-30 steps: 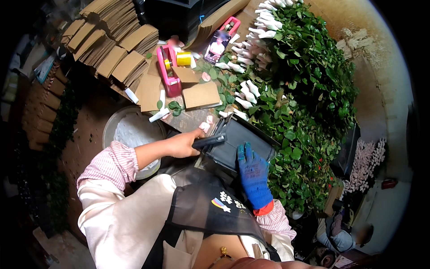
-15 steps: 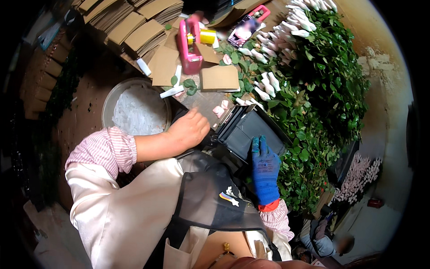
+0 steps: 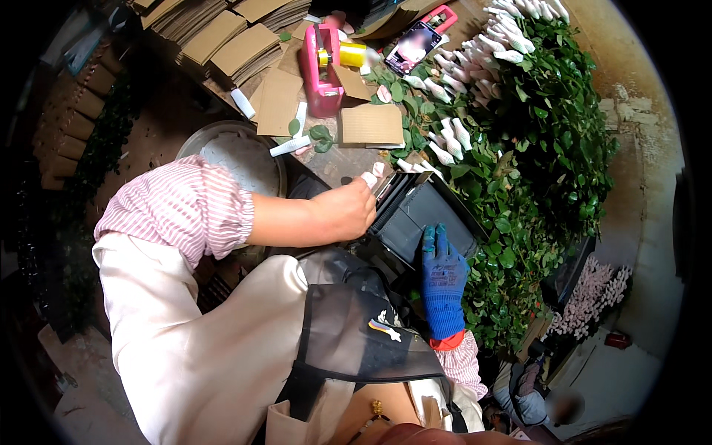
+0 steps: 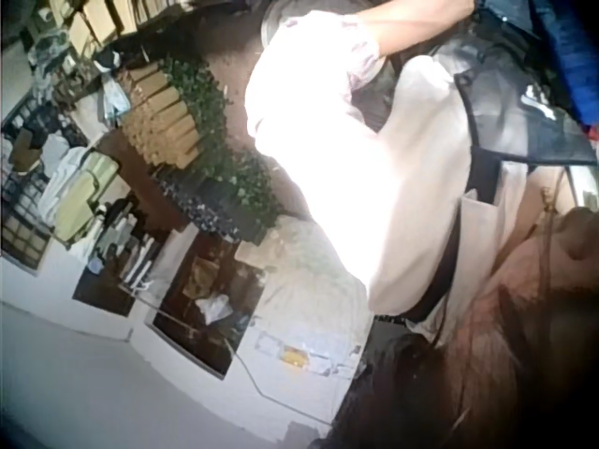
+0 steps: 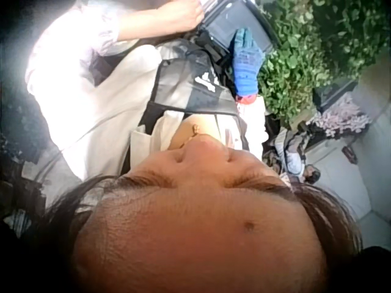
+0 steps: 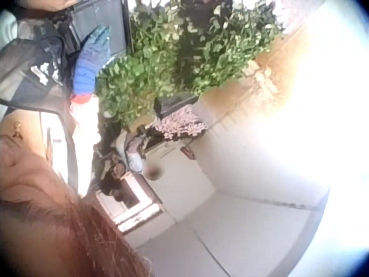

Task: The person assembles a floral arrangement by placing white flower buds and green leaves into a black rectangular tray. They use shears to trim stems and arrange the components in rows, then close the tray lid.

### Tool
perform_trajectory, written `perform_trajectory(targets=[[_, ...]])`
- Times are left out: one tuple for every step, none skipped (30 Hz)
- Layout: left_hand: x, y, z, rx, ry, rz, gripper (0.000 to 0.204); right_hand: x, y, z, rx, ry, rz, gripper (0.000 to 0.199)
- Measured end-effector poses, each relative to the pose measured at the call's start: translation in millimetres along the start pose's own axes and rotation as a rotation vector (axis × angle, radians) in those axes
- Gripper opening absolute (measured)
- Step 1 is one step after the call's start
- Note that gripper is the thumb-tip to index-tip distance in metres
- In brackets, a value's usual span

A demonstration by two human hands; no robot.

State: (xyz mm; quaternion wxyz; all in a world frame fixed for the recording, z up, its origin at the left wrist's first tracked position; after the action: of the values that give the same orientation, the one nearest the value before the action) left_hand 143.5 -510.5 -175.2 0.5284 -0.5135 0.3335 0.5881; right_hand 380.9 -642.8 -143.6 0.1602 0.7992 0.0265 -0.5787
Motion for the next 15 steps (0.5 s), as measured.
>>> perform_trajectory(targets=[[0,-5,1,0.014,0.015,0.034,0.022,0,0,1,0.004,0.001,-0.005,0.061],[1,-11,4,0.029,0.029,0.068,0.02,0,0,2,0.01,0.002,-0.009,0.061],[3,-16,8,0.043,0.044,0.102,0.018,-1,1,3,0.017,0.003,-0.014,0.061],[20,-21,14,-0.001,0.266,0.175,0.015,-3,0,3,0.019,0.003,-0.029,0.061],[24,-21,21,-0.005,0.312,0.15,0.013,-3,0,2,0.022,-0.006,-0.03,0.061],[28,-21,27,0.049,0.328,0.131,0.012,-3,2,2,0.026,-0.016,-0.031,0.061],[31,-21,34,0.104,0.343,0.113,0.011,-3,4,1,0.031,-0.026,-0.031,0.062],[35,-22,46,0.165,0.364,-0.077,0.011,-3,6,1,0.031,-0.025,-0.05,0.062],[39,-18,57,0.214,0.384,-0.258,0.01,1,5,1,0.017,-0.029,-0.069,0.062],[48,-15,63,0.164,0.276,-0.217,0.011,4,4,0,0.005,-0.033,-0.089,0.063],[58,-17,68,0.047,0.178,-0.163,0.011,5,0,-1,0.004,-0.043,-0.074,0.063],[71,-19,71,-0.064,0.088,-0.115,0.011,2,-1,0,0.01,-0.05,-0.048,0.063],[79,-23,75,-0.167,-0.004,-0.07,0.011,0,-1,0,0.024,-0.058,-0.024,0.063],[83,-29,79,-0.273,-0.059,-0.14,0.01,0,0,1,0.027,-0.055,-0.029,0.063],[89,-37,80,-0.283,0.006,-0.172,0.01,-1,3,1,0.029,-0.052,-0.036,0.063]])
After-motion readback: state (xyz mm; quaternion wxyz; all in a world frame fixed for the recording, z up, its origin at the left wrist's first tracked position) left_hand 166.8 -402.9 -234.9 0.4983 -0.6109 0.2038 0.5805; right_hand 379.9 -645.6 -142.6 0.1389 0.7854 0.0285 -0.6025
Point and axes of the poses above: each hand's wrist, its own y-axis away from the middle knuckle, its own x-axis out of the palm, z = x × y, the point moved 2 cm from there along -y, towards the middle knuckle, and after that the axes turned 6 degrees about -x, right-handed, at the moved point
